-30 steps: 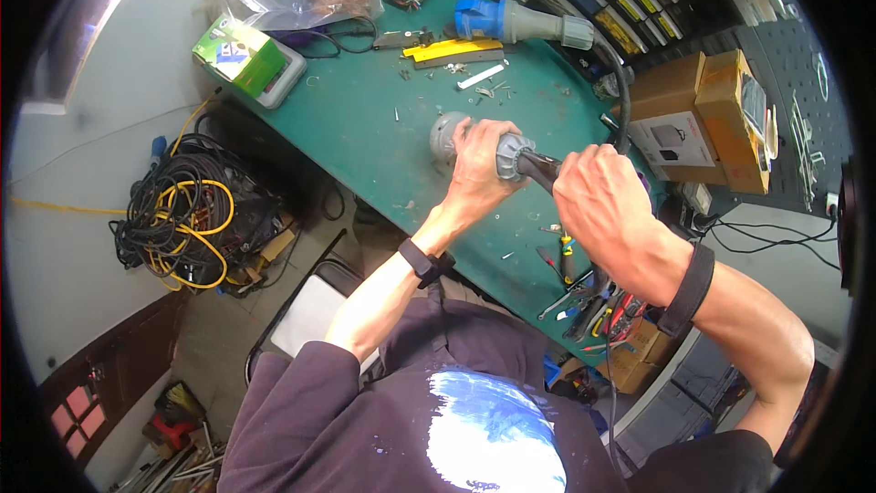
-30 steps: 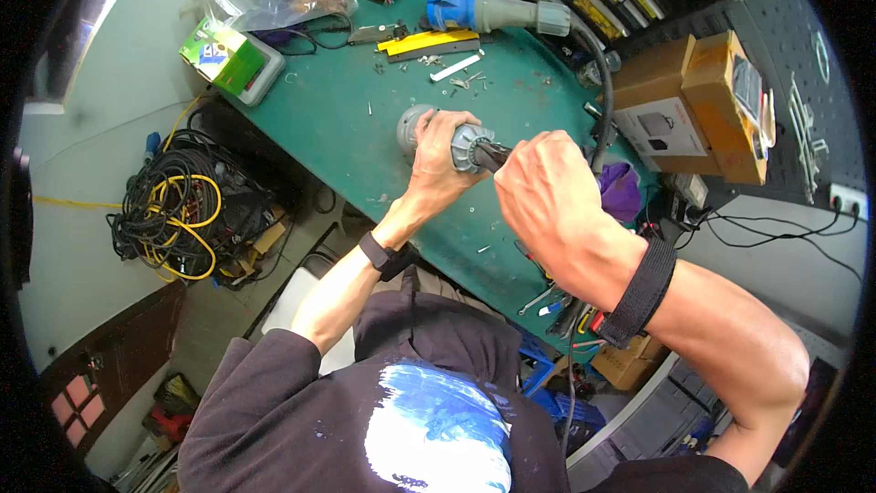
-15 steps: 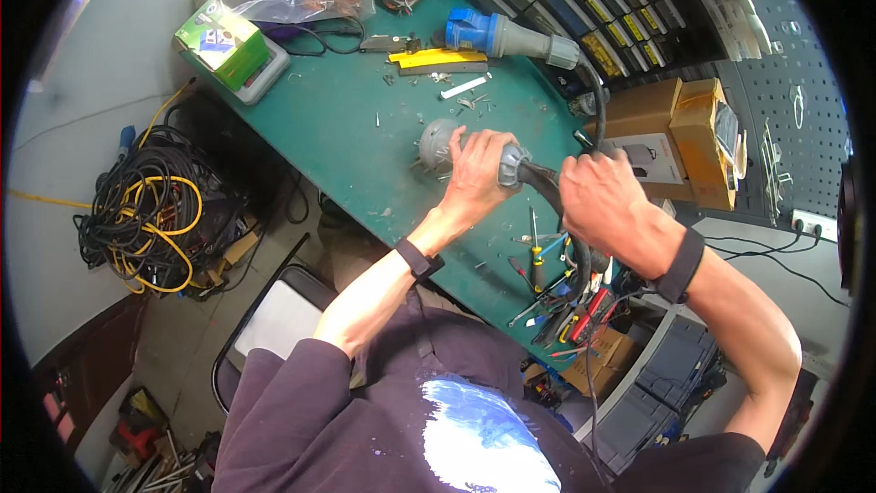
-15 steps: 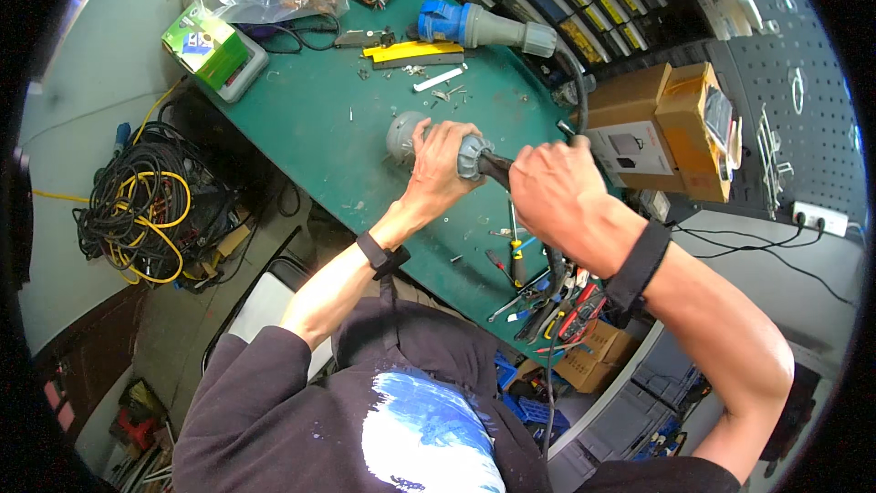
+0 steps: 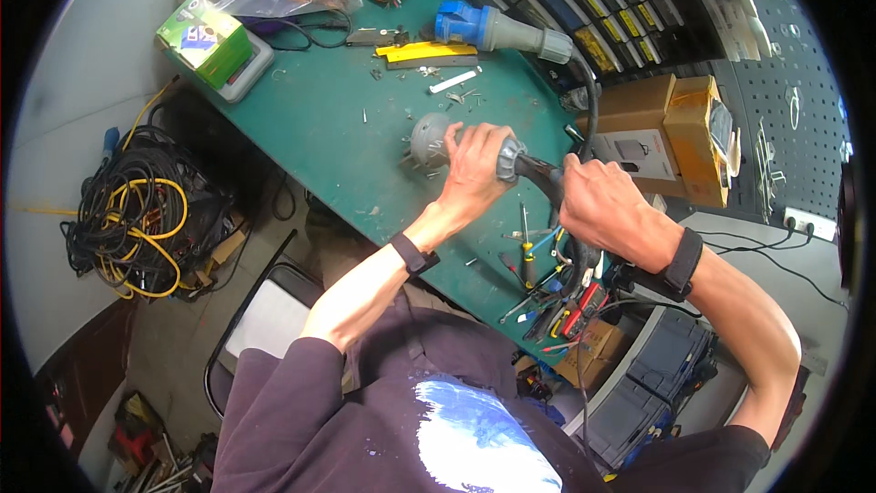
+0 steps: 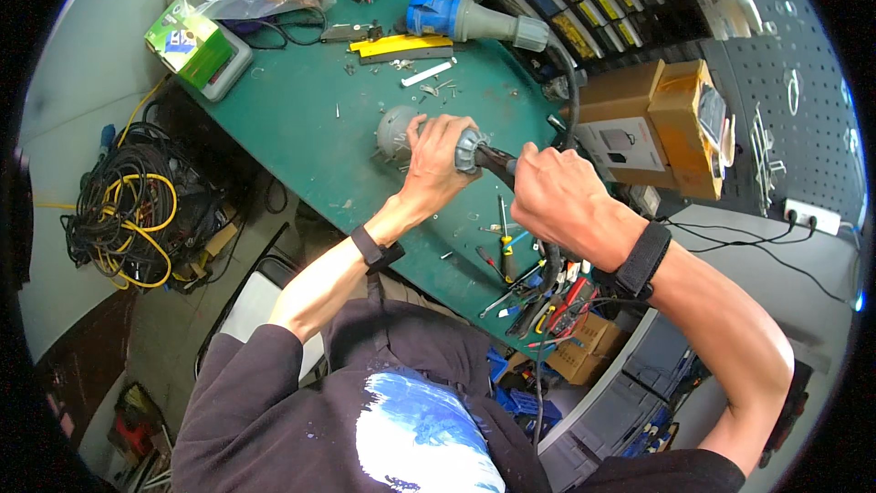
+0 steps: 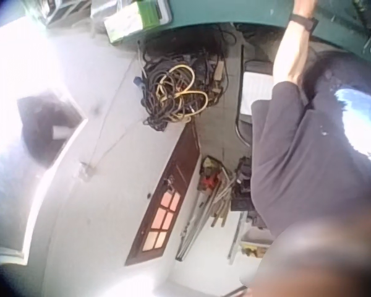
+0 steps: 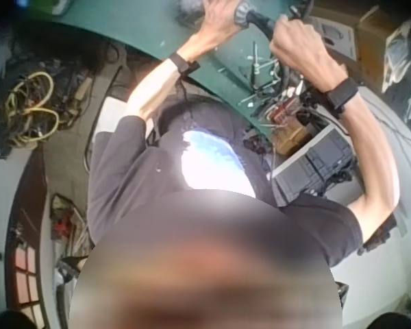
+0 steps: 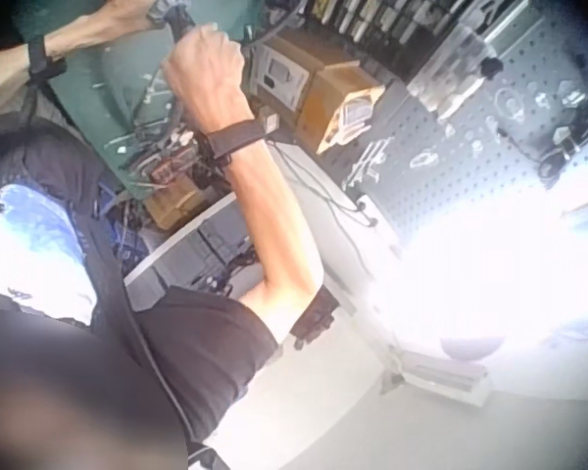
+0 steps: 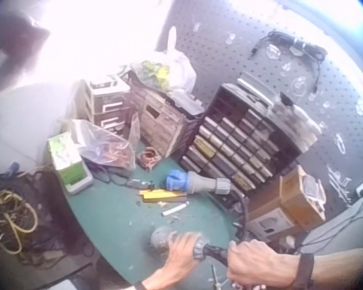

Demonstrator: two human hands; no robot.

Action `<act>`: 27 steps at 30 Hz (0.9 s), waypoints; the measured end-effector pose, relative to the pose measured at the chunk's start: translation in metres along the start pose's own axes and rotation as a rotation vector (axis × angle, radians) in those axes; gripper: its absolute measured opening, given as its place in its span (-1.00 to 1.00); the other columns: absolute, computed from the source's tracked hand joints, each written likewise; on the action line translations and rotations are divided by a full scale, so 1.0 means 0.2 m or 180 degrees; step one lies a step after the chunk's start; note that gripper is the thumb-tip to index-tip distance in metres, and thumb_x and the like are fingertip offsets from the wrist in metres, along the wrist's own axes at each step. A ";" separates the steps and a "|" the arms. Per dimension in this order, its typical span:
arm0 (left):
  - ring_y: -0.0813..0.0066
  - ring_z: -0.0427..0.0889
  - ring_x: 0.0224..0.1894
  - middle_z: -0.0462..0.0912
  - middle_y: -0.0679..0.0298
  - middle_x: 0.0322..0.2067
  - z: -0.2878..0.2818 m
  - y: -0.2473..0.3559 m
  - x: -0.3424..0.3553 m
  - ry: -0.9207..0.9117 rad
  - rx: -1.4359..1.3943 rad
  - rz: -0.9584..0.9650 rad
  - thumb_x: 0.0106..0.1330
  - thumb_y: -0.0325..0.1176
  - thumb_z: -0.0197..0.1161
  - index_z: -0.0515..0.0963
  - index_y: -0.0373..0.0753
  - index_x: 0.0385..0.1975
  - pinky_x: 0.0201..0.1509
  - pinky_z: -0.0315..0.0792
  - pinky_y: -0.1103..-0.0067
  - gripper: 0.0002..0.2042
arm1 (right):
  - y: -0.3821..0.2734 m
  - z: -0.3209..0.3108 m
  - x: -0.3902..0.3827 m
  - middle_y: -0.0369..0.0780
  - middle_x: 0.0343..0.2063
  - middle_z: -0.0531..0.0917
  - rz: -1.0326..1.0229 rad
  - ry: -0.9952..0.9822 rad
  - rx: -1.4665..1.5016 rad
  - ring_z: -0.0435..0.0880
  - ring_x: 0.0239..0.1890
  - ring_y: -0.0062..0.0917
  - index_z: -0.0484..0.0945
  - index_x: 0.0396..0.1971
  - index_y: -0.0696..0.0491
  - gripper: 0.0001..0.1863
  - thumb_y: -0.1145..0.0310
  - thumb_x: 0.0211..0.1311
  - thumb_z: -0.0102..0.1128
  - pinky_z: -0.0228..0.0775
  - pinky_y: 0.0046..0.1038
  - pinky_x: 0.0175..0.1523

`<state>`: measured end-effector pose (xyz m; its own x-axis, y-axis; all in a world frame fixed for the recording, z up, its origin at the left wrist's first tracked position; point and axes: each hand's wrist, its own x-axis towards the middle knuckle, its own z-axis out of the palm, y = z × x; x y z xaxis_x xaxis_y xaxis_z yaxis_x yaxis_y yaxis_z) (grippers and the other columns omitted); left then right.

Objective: Dismantle and inspect an industrial power plug connector.

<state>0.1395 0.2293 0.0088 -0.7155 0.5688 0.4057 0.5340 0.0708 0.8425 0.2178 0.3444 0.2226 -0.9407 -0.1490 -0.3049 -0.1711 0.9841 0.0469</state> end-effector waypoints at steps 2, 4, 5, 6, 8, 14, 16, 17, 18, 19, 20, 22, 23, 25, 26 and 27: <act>0.21 0.56 0.08 0.58 0.29 -0.09 0.01 0.00 0.01 0.0010 0.0009 0.0019 -0.23 -0.46 0.63 0.48 -0.10 0.03 0.40 0.12 0.11 -0.30 | 0.01 0.00 0.00 0.13 -0.58 0.61 0.0228 -0.0219 0.0084 0.71 -0.48 0.00 0.47 -0.42 0.36 -0.79 0.49 0.04 0.16 0.61 -0.11 -0.35; 0.21 0.56 0.08 0.58 0.28 -0.08 0.01 0.01 0.01 0.0011 0.0022 0.0035 -0.24 -0.46 0.63 0.48 -0.10 0.04 0.40 0.13 0.11 -0.29 | 0.03 0.00 0.02 0.18 -0.57 0.62 0.0619 -0.0631 0.0171 0.72 -0.44 0.06 0.48 -0.42 0.37 -0.80 0.49 0.05 0.14 0.62 -0.05 -0.29; 0.19 0.56 0.08 0.59 0.28 -0.08 0.02 0.01 0.01 0.0007 0.0019 0.0040 -0.25 -0.47 0.63 0.48 -0.11 0.05 0.40 0.13 0.11 -0.28 | 0.05 0.02 0.02 0.18 -0.57 0.62 0.0647 -0.0620 0.0178 0.72 -0.44 0.06 0.48 -0.42 0.37 -0.80 0.49 0.05 0.14 0.62 -0.05 -0.29; 0.18 0.57 0.08 0.59 0.27 -0.08 0.02 0.00 0.01 0.0002 0.0017 0.0042 -0.26 -0.47 0.63 0.48 -0.11 0.05 0.40 0.14 0.11 -0.27 | 0.07 0.05 0.02 0.21 -0.55 0.63 0.0813 -0.0720 0.0269 0.72 -0.42 0.09 0.49 -0.41 0.37 -0.78 0.47 0.06 0.13 0.61 -0.02 -0.25; 0.17 0.57 0.07 0.59 0.26 -0.08 0.02 0.00 0.01 -0.0001 0.0019 0.0060 -0.26 -0.47 0.64 0.49 -0.12 0.06 0.41 0.14 0.10 -0.27 | 0.09 0.07 0.01 0.24 -0.53 0.64 0.0993 -0.0818 0.0378 0.72 -0.40 0.11 0.51 -0.40 0.38 -0.77 0.46 0.07 0.11 0.61 0.01 -0.22; 0.15 0.57 0.08 0.60 0.24 -0.05 0.02 0.01 -0.01 -0.0044 0.0022 0.0139 -0.28 -0.46 0.67 0.50 -0.13 0.06 0.42 0.14 0.06 -0.25 | 0.15 0.08 0.03 0.27 -0.46 0.67 0.1536 -0.1326 0.1451 0.76 -0.38 0.07 0.53 -0.49 0.38 -0.71 0.39 0.12 0.06 0.61 -0.01 -0.25; 0.16 0.57 0.08 0.60 0.24 -0.04 0.01 -0.01 -0.02 -0.0034 0.0030 0.0101 -0.29 -0.46 0.68 0.50 -0.13 0.07 0.42 0.13 0.05 -0.24 | 0.11 -0.06 0.11 -0.10 -0.59 0.59 0.2595 -0.2384 0.2588 0.60 -0.60 -0.38 0.49 -0.34 0.24 -0.85 0.46 0.21 0.00 0.38 -0.29 -0.53; 0.16 0.57 0.08 0.60 0.25 -0.04 0.00 0.00 -0.02 -0.0030 0.0032 0.0139 -0.29 -0.46 0.68 0.49 -0.13 0.07 0.43 0.12 0.05 -0.24 | 0.12 -0.04 0.09 -0.10 -0.59 0.59 0.2608 -0.2396 0.2593 0.60 -0.60 -0.38 0.49 -0.34 0.24 -0.85 0.46 0.21 0.00 0.38 -0.29 -0.53; 0.17 0.57 0.08 0.60 0.26 -0.04 0.00 0.01 -0.02 -0.0024 0.0035 0.0176 -0.29 -0.46 0.68 0.49 -0.13 0.07 0.44 0.11 0.05 -0.23 | 0.14 -0.03 0.06 -0.21 -0.58 0.52 0.2834 -0.2383 0.3473 0.49 -0.60 -0.53 0.47 -0.34 0.20 -0.88 0.48 0.20 -0.01 0.25 -0.41 -0.58; 0.17 0.57 0.08 0.60 0.26 -0.04 -0.01 0.00 -0.03 -0.0032 0.0025 0.0166 -0.29 -0.46 0.68 0.49 -0.13 0.07 0.44 0.11 0.05 -0.23 | 0.14 -0.01 0.04 -0.31 -0.56 0.46 0.3037 -0.2334 0.4359 0.38 -0.60 -0.69 0.45 -0.34 0.16 -0.91 0.49 0.19 -0.02 0.12 -0.54 -0.62; 0.17 0.57 0.09 0.60 0.27 -0.04 -0.02 -0.01 -0.04 -0.0063 0.0000 0.0203 -0.29 -0.46 0.68 0.49 -0.13 0.07 0.44 0.10 0.05 -0.23 | 0.12 -0.01 0.03 -0.31 -0.56 0.46 0.3040 -0.2347 0.4355 0.38 -0.60 -0.69 0.45 -0.34 0.16 -0.91 0.49 0.19 -0.02 0.12 -0.54 -0.62; 0.17 0.57 0.09 0.60 0.28 -0.04 -0.02 -0.02 -0.05 -0.0092 -0.0022 0.0228 -0.28 -0.46 0.68 0.49 -0.13 0.08 0.45 0.09 0.05 -0.23 | 0.08 -0.02 0.03 -0.37 -0.59 0.33 0.3775 -0.2172 0.5032 0.19 -0.65 -0.71 0.45 -0.30 0.15 -0.87 0.55 0.26 -0.13 -0.04 -0.59 -0.65; 0.17 0.57 0.09 0.60 0.28 -0.04 -0.03 -0.02 -0.05 -0.0086 -0.0034 0.0229 -0.28 -0.46 0.68 0.48 -0.14 0.08 0.45 0.09 0.05 -0.24 | 0.09 -0.01 0.03 -0.37 -0.59 0.33 0.3776 -0.2179 0.5033 0.19 -0.65 -0.71 0.45 -0.30 0.15 -0.87 0.55 0.26 -0.13 -0.04 -0.59 -0.65; 0.18 0.57 0.09 0.60 0.28 -0.04 -0.04 -0.01 -0.06 -0.0086 -0.0035 0.0227 -0.28 -0.46 0.67 0.48 -0.14 0.08 0.45 0.08 0.05 -0.24 | 0.12 0.05 -0.02 -0.33 -0.52 0.34 0.3884 -0.2369 0.6183 0.19 -0.63 -0.71 0.37 -0.15 0.15 -0.80 0.55 0.23 -0.11 -0.03 -0.61 -0.64; 0.19 0.57 0.10 0.61 0.29 -0.04 -0.04 -0.01 -0.05 -0.0082 -0.0038 0.0229 -0.26 -0.45 0.67 0.48 -0.15 0.07 0.46 0.08 0.05 -0.25 | 0.14 0.08 -0.04 -0.33 -0.52 0.34 0.3878 -0.2368 0.6193 0.19 -0.63 -0.71 0.37 -0.15 0.15 -0.80 0.55 0.23 -0.11 -0.03 -0.61 -0.64; 0.20 0.58 0.10 0.61 0.29 -0.04 -0.05 -0.01 -0.05 -0.0080 -0.0038 0.0233 -0.25 -0.45 0.67 0.48 -0.15 0.07 0.46 0.07 0.04 -0.26 | 0.15 0.11 -0.06 -0.29 -0.49 0.36 0.3854 -0.2496 0.6783 0.20 -0.62 -0.71 0.36 -0.15 0.15 -0.79 0.56 0.20 -0.10 -0.03 -0.62 -0.64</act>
<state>0.1419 0.2161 0.0068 -0.6630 0.5926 0.4575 0.5789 0.0184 0.8152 0.2309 0.3786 0.2078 -0.1012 -0.1863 -0.9773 0.8438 -0.5365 0.0148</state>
